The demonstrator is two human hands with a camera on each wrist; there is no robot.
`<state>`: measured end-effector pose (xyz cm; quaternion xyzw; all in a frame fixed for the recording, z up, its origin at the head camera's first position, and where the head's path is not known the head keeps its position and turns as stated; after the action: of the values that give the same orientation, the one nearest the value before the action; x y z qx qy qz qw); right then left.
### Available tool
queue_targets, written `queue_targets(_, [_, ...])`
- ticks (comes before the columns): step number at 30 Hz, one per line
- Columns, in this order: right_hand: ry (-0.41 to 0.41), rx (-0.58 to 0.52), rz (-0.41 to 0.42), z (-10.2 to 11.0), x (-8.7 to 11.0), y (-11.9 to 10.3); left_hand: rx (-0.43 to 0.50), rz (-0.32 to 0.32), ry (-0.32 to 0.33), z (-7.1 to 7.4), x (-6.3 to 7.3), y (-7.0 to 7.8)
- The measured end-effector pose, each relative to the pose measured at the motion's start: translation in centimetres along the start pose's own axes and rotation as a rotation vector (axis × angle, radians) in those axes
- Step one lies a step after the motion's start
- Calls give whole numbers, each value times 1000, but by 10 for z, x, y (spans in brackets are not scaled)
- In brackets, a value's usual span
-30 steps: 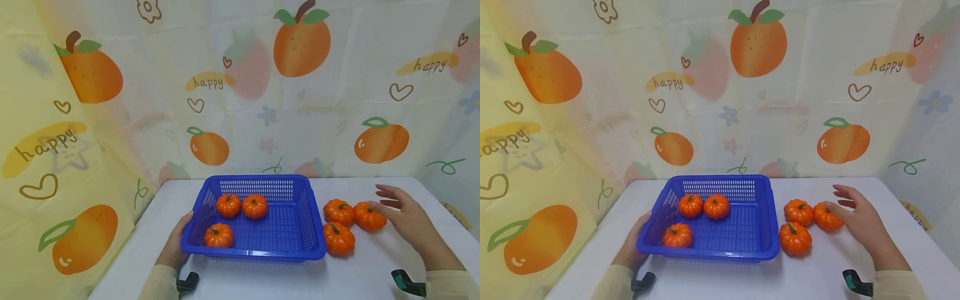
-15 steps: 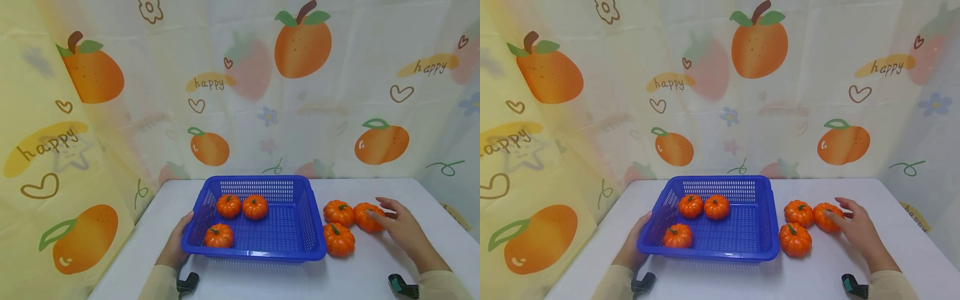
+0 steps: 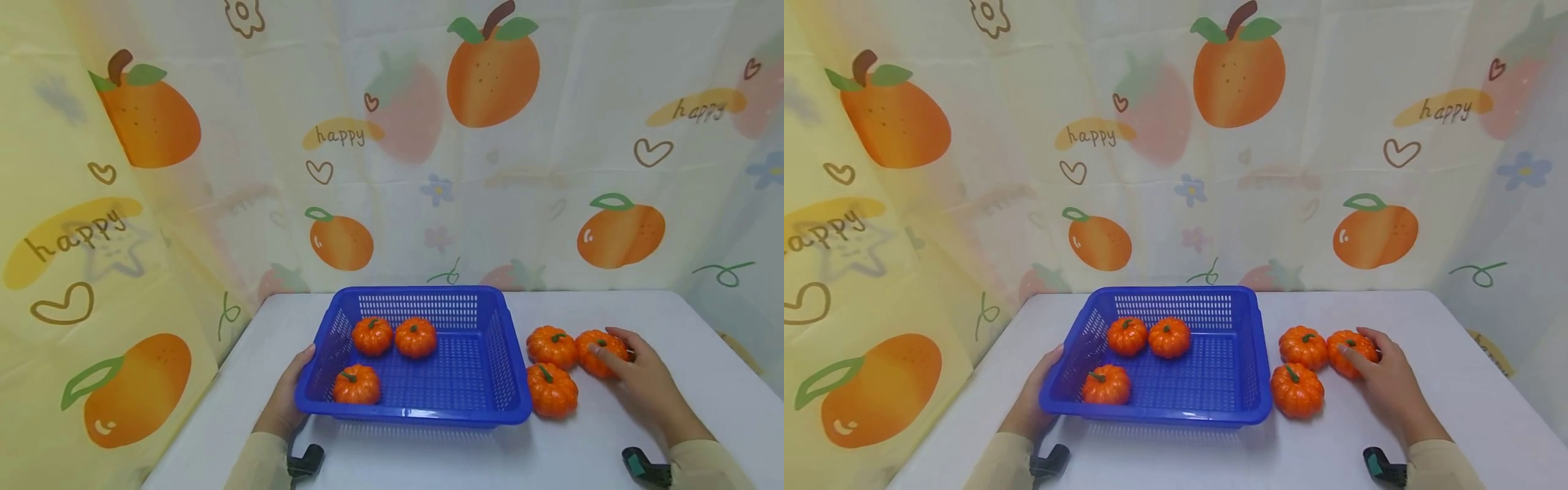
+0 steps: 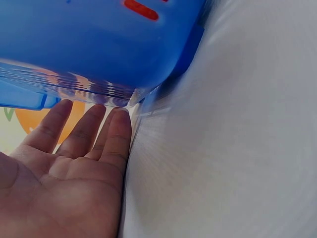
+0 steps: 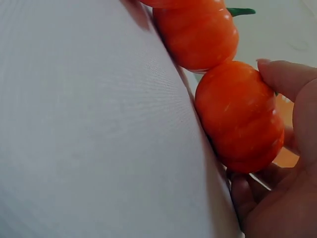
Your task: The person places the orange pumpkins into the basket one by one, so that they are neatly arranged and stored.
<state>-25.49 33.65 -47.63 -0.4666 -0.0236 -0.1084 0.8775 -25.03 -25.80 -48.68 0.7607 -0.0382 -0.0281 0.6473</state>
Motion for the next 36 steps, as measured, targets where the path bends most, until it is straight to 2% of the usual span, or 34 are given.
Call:
queue_targets(4, [-22, -19, -65, -1, -1, 3, 3, 0, -5, 1, -1, -2])
queue_targets(9, [-17, -24, -85, -2, -1, 3, -12, 4, 15, 2, -1, -2])
queue_targets(19, [78, -62, -50, -5, 3, 3, -24, -9, 11, -1, 1, -1])
queue_targets(36, [162, -61, -5, -4, 6, 5, -26, -18, 3, 0, 1, -2])
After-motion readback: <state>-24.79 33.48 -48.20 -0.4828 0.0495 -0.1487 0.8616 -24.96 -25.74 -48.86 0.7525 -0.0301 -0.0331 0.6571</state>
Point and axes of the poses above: each hand's wrist, its own x-axis away from the middle knuckle, its own z-axis out of the back of the hand, y = z × x, the point moved 1 cm from there along -x, towards the middle knuckle, and after that the axes turned 6 degrees about -z, right-handed, at the moved point
